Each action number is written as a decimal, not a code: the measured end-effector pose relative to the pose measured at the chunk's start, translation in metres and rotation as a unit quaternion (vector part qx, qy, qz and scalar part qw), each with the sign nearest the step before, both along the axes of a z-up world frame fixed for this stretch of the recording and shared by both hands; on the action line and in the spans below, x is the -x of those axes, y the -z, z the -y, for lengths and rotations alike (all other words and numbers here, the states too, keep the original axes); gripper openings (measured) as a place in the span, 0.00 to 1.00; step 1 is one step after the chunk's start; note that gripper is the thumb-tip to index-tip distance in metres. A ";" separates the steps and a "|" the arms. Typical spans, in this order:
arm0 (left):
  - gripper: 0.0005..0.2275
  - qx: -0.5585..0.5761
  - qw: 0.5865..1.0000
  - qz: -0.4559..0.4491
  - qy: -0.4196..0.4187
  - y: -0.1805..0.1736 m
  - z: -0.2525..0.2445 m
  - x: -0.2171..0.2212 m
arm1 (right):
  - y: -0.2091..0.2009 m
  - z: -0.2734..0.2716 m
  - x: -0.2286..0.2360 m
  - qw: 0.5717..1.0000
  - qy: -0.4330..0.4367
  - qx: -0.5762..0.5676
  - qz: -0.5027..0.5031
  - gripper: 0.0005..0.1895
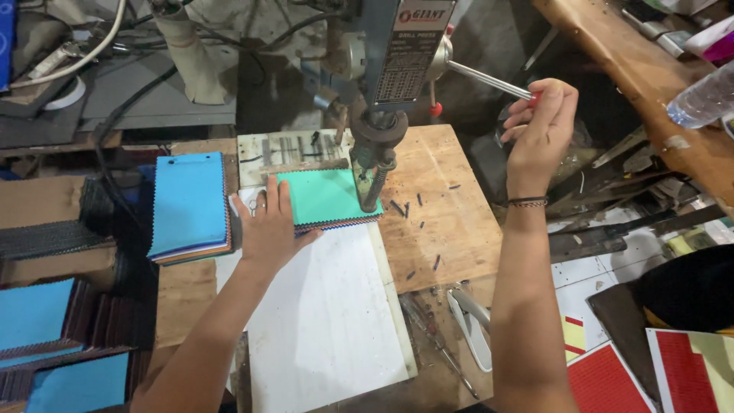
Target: The person positions notebooks under a drill press and lowers the drill to create holes in the stacks.
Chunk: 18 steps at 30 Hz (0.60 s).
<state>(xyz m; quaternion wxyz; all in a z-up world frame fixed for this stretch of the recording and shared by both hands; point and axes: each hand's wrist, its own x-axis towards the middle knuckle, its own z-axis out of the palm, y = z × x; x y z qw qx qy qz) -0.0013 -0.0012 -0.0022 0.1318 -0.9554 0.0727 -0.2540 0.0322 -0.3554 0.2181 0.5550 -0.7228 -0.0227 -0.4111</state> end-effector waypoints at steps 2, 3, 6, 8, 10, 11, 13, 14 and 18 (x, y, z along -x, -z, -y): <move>0.50 0.140 0.981 -0.121 0.048 -0.014 0.001 0.003 | 0.008 0.005 -0.006 0.998 0.007 0.046 0.040 0.21; 0.50 0.139 0.982 -0.121 0.049 -0.014 0.001 0.003 | 0.008 0.006 -0.006 0.998 0.007 0.045 0.041 0.21; 0.50 0.131 0.983 -0.120 0.048 -0.015 0.001 0.003 | 0.010 0.007 -0.008 0.998 0.004 0.045 0.048 0.21; 0.49 0.140 0.982 -0.113 0.053 -0.018 0.002 0.005 | 0.012 0.007 -0.008 0.998 0.004 0.045 0.052 0.21; 0.50 0.140 0.983 -0.109 0.052 -0.015 0.002 0.004 | 0.016 0.010 -0.010 0.997 0.001 0.046 0.054 0.22; 0.51 0.141 0.983 -0.105 0.054 -0.013 0.002 0.004 | 0.018 0.011 -0.011 0.997 0.000 0.049 0.055 0.22; 0.51 0.139 0.983 -0.106 0.051 -0.014 0.002 0.004 | 0.021 0.014 -0.012 0.997 -0.006 0.050 0.056 0.22; 0.51 0.137 0.984 -0.106 0.051 -0.015 0.002 0.004 | 0.023 0.015 -0.013 0.997 -0.008 0.051 0.057 0.22; 0.51 0.140 0.983 -0.105 0.049 -0.008 0.001 0.002 | 0.015 0.006 -0.004 0.997 -0.004 0.052 0.060 0.21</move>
